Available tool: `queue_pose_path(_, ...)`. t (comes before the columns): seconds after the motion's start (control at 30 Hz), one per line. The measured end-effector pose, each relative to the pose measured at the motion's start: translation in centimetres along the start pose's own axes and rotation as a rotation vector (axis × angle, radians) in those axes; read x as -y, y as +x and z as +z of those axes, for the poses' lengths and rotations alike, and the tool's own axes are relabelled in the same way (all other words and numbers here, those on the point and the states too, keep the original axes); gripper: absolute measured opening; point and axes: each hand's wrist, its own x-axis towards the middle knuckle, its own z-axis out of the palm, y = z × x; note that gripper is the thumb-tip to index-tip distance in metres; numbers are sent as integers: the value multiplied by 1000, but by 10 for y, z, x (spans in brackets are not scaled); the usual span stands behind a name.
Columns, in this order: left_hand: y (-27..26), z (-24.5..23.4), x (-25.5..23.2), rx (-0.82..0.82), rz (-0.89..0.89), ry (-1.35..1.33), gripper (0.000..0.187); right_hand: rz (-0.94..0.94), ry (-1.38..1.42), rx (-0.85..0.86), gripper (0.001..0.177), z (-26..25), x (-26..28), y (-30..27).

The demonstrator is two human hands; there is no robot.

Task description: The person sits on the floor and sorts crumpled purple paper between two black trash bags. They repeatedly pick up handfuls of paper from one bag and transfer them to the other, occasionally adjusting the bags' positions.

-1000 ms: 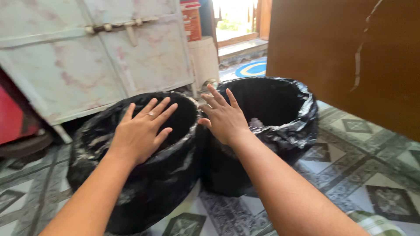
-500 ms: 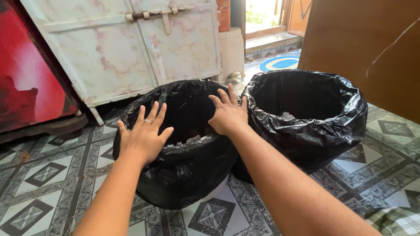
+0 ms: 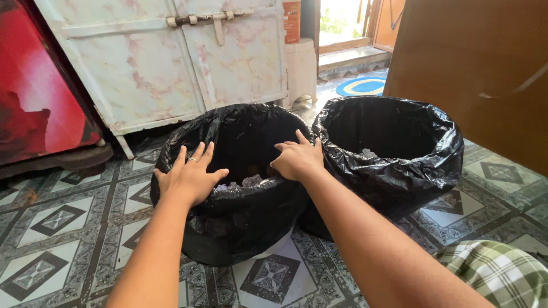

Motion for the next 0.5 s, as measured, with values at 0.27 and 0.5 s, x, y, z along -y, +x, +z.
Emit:
queue_pose_path(0.27, 28, 5, 2, -42, -6, -91, 98, 9, -57, 82, 54, -7, 1, 16)
queue_pose_path(0.5, 37, -8, -3, 47, -27, -15, 103, 44, -43, 166, 53, -17, 6, 18)
